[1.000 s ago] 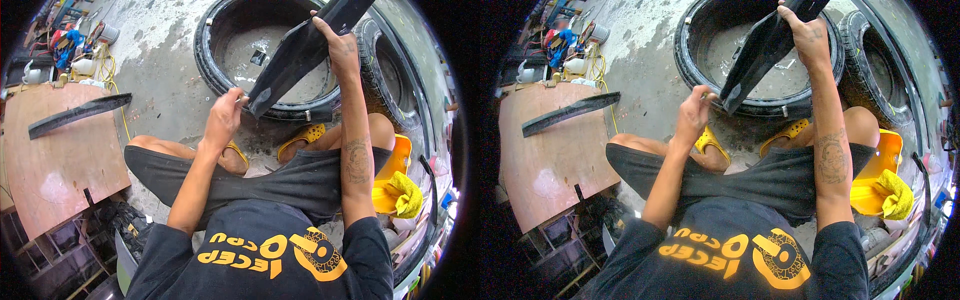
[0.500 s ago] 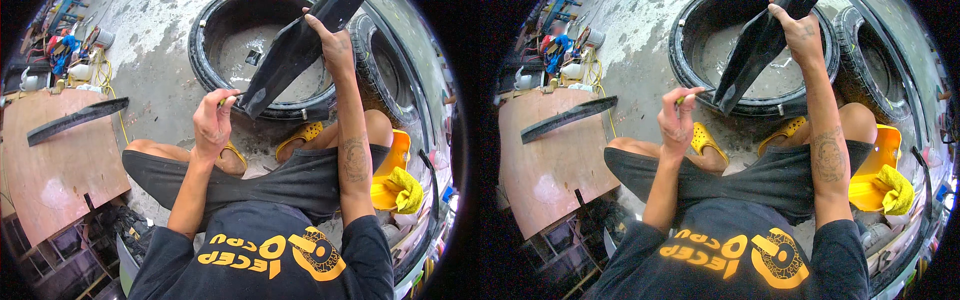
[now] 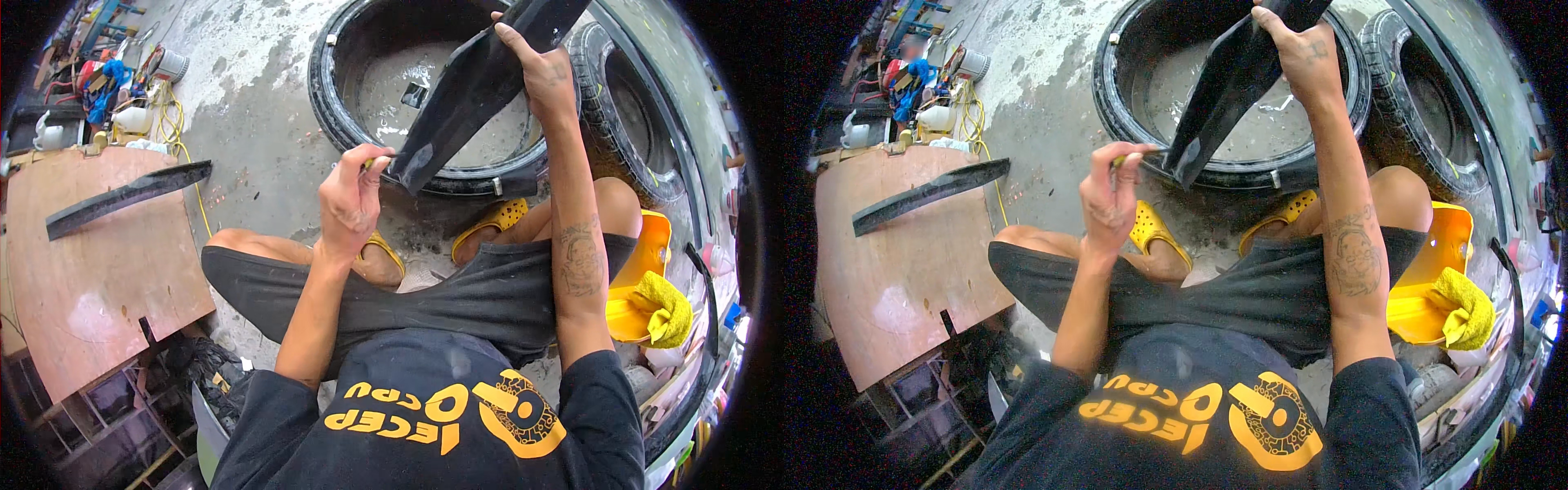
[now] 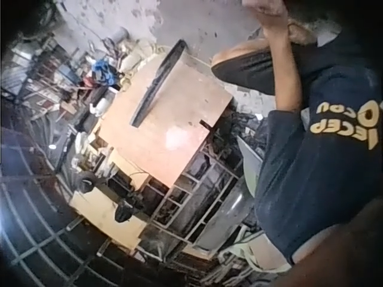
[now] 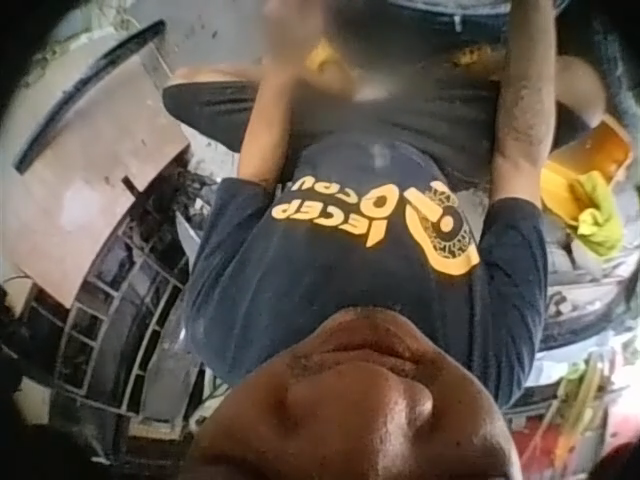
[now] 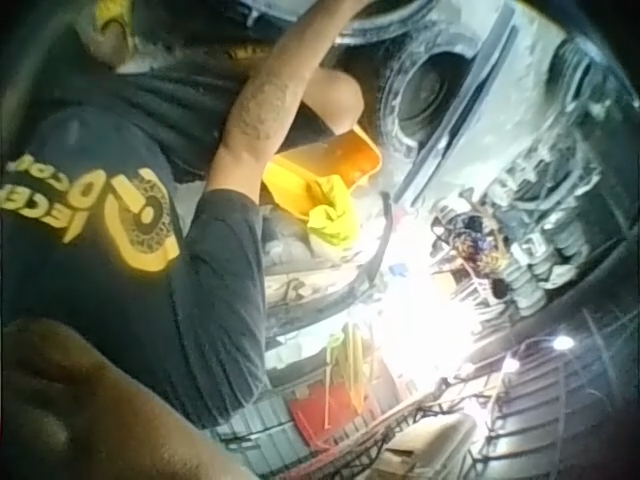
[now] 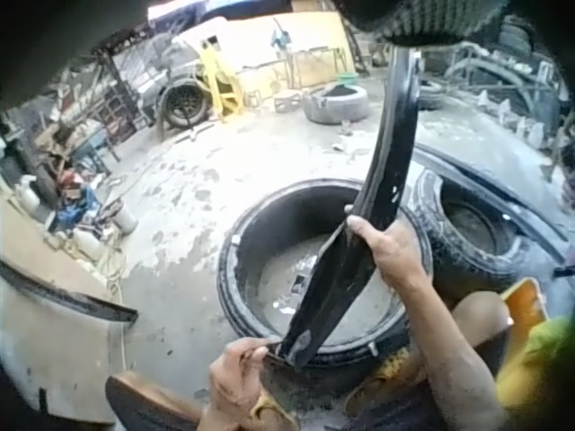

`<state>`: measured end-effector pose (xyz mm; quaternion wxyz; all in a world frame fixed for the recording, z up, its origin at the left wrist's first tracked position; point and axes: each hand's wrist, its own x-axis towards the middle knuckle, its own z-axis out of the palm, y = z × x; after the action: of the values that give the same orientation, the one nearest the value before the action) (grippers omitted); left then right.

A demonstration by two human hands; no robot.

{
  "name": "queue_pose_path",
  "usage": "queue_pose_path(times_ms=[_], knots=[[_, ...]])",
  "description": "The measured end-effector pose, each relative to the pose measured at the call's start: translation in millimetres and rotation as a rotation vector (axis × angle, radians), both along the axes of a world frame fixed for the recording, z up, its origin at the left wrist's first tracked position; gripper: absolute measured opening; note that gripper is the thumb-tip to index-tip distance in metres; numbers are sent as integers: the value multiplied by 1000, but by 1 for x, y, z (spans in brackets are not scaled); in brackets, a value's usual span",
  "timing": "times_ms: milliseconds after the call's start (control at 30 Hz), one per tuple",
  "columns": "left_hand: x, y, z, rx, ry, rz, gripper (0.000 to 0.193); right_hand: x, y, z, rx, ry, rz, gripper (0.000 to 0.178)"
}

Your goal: Cleaning and preparing automotive trim pieces using a scraper and solvent.

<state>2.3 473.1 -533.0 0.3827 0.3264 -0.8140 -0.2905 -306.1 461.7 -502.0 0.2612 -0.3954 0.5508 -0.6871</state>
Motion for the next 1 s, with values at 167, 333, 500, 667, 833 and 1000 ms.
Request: queue_pose_path(times_ms=[167,333,500,667,833,1000], knots=[[10,1,5,-26,29,16,12,8,-1,11,63,6,-91,25],[16,3,-1,35,-5,51,11,-10,-3,-9,7,-106,4,30],[11,9,-10,4,8,86,11,-19,-5,-17,94,-184,-15,28],[6,7,-12,-166,51,72,14,-14,-5,-13,64,-86,-50,29],[2,4,-3,-52,-4,43,10,-12,-6,-15,51,-90,-83,29],[15,3,-33,191,-130,70,12,-11,-6,-14,77,-132,-56,29]])
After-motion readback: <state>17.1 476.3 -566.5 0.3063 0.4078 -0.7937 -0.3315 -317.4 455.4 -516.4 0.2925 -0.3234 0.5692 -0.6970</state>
